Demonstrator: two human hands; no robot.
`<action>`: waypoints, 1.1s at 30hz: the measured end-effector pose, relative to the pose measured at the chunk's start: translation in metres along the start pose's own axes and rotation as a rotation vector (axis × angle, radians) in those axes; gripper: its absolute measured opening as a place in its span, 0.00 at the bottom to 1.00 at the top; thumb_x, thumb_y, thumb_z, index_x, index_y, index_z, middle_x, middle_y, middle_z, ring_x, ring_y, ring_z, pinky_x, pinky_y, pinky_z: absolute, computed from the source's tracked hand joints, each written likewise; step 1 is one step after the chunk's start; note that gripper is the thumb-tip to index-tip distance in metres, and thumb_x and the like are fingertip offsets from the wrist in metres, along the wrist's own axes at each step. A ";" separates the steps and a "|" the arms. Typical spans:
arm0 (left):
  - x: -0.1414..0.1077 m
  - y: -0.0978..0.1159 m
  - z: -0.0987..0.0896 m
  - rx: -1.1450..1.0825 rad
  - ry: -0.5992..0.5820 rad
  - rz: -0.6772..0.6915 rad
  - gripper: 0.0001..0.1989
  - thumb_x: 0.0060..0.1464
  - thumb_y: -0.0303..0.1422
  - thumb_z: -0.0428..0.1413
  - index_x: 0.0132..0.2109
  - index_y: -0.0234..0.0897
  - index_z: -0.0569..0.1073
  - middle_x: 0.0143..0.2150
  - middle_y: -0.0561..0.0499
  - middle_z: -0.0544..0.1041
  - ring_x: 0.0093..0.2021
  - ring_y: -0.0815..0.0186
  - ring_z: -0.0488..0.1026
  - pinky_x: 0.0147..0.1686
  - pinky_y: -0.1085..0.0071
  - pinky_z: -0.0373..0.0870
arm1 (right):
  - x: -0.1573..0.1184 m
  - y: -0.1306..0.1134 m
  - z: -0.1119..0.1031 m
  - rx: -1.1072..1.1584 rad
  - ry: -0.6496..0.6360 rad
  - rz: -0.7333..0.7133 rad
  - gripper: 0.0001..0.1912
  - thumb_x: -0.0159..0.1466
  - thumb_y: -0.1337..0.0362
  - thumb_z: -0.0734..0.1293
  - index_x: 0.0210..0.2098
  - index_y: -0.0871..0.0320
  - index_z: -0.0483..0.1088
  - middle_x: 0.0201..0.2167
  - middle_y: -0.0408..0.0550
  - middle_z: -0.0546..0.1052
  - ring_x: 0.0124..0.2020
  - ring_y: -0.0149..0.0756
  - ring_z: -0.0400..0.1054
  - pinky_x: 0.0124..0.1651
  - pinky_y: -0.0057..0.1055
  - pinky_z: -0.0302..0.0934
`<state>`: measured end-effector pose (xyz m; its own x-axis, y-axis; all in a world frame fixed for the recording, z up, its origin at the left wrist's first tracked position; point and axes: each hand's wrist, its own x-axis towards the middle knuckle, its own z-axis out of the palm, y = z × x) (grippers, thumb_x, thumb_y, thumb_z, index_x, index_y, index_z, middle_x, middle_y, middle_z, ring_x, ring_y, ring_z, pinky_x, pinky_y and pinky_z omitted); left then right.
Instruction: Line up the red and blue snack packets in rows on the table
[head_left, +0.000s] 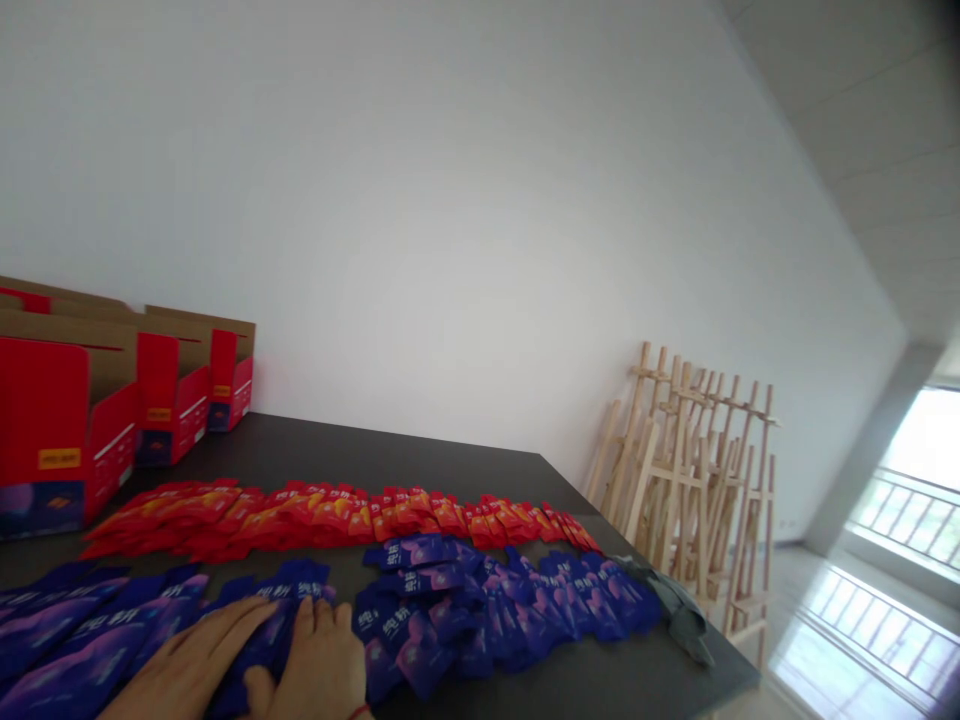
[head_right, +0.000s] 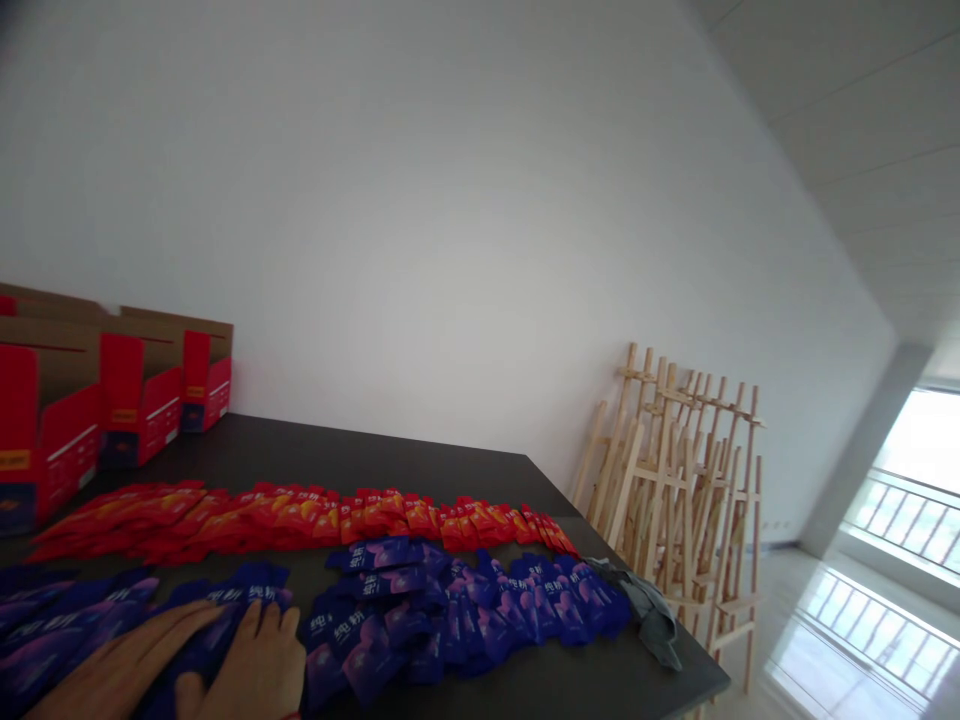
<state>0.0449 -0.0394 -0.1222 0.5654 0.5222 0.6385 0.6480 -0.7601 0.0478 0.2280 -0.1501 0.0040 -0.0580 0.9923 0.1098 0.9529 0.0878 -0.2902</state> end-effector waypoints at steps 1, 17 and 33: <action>0.005 0.005 -0.006 -0.016 -0.024 0.018 0.41 0.51 0.48 0.64 0.71 0.52 0.65 0.68 0.47 0.75 0.65 0.49 0.74 0.61 0.61 0.74 | -0.001 0.001 0.001 0.004 -0.008 -0.006 0.40 0.68 0.51 0.69 0.70 0.75 0.61 0.67 0.74 0.65 0.69 0.64 0.61 0.67 0.63 0.60; 0.049 0.048 -0.041 -0.056 -0.308 -0.058 0.37 0.47 0.40 0.64 0.66 0.59 0.72 0.69 0.46 0.72 0.68 0.40 0.68 0.63 0.40 0.68 | -0.071 0.117 -0.044 -0.010 -0.014 -0.004 0.41 0.58 0.63 0.74 0.70 0.59 0.65 0.72 0.60 0.64 0.72 0.58 0.57 0.73 0.59 0.50; 0.049 0.029 -0.032 -0.078 -0.181 -0.027 0.36 0.43 0.38 0.61 0.63 0.54 0.75 0.65 0.48 0.77 0.65 0.43 0.73 0.62 0.47 0.71 | 0.006 0.034 -0.050 -0.152 0.096 -0.081 0.25 0.71 0.75 0.59 0.66 0.71 0.66 0.58 0.63 0.78 0.56 0.49 0.75 0.52 0.40 0.75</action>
<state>0.0755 -0.0485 -0.0652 0.6353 0.5983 0.4883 0.6266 -0.7690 0.1270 0.2750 -0.1453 0.0424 -0.1143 0.9689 0.2194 0.9808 0.1452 -0.1304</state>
